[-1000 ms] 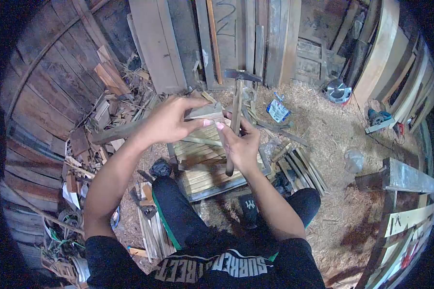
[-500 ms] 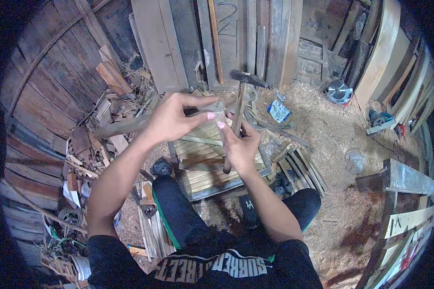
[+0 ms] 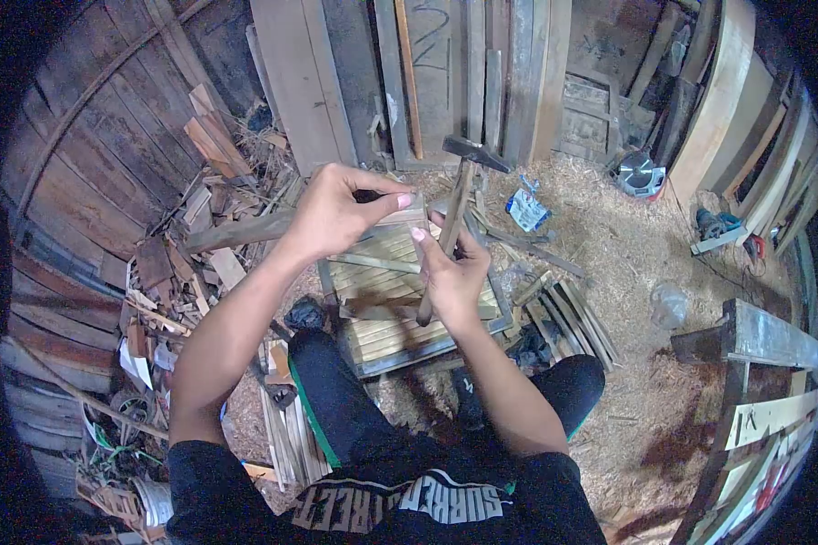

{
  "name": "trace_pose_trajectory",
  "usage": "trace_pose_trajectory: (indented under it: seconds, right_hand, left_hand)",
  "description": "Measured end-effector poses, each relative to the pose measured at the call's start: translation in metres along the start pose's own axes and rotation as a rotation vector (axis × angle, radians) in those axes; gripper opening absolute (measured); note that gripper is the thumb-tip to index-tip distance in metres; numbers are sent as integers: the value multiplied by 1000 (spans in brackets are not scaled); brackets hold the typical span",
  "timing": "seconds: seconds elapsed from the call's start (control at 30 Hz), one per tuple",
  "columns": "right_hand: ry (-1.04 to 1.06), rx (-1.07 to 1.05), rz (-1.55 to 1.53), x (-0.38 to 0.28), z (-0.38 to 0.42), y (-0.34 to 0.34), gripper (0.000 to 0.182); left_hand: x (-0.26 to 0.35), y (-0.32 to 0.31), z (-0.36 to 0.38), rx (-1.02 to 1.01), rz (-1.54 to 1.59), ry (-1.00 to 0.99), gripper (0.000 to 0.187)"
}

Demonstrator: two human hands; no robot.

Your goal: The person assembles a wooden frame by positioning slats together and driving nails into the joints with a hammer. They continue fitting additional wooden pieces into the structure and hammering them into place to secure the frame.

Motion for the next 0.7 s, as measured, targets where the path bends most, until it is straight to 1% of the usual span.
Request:
trace_pose_trajectory:
  seconds: [0.13,0.23,0.3,0.33,0.37,0.4,0.43,0.47,0.5,0.53,0.57,0.63,0.7]
  right_hand:
    - [18,-28,-12,-4,4,2,36]
    - [-9,-66,-6,-9,9,6,35]
    - [44,-54,146,-10,7,16,35]
    - [46,-53,147,-8,5,21,35]
    - [104,-76,199,-11,3,22,32]
    - [161,-100,250,-20,4,21,30]
    - [160,-98,250,-25,5,24,30]
    - [147,-137,235,-32,8,25,28]
    - [133,-176,221,-38,9,24,27]
    - [203,-195,261,-48,9,26,29]
    - [257,-221,366,-59,10,30,29]
    - [262,-189,477,-59,9,48,29]
    - [295,-228,526,-69,7,61,26]
  left_hand:
    - [2,-3,0,4,-4,-64,25]
    - [11,-4,2,0,-23,-103,25]
    - [14,-6,2,-17,-52,-118,26]
    - [16,-8,1,-33,-84,-132,26]
    - [17,-6,2,-33,-84,-135,26]
    - [27,-9,4,-71,-115,-229,28]
    - [35,-13,7,-109,-145,-321,30]
    - [33,-15,7,-112,-142,-322,30]
    - [29,-16,6,-79,-217,-308,35]
    - [27,-16,6,-45,-290,-293,39]
    - [24,-14,7,-43,-287,-293,39]
    - [17,-13,7,-116,-378,-226,42]
    - [19,-13,12,-117,-419,-200,42]
Point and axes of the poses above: each hand's wrist, its own z-axis away from the middle knuckle, its own y-axis out of the back of the hand, x = y × z, the point moved 10 cm from there along -z, towards the middle knuckle, and after that the axes turned 12 degrees about -x, right-handed, at the moved point
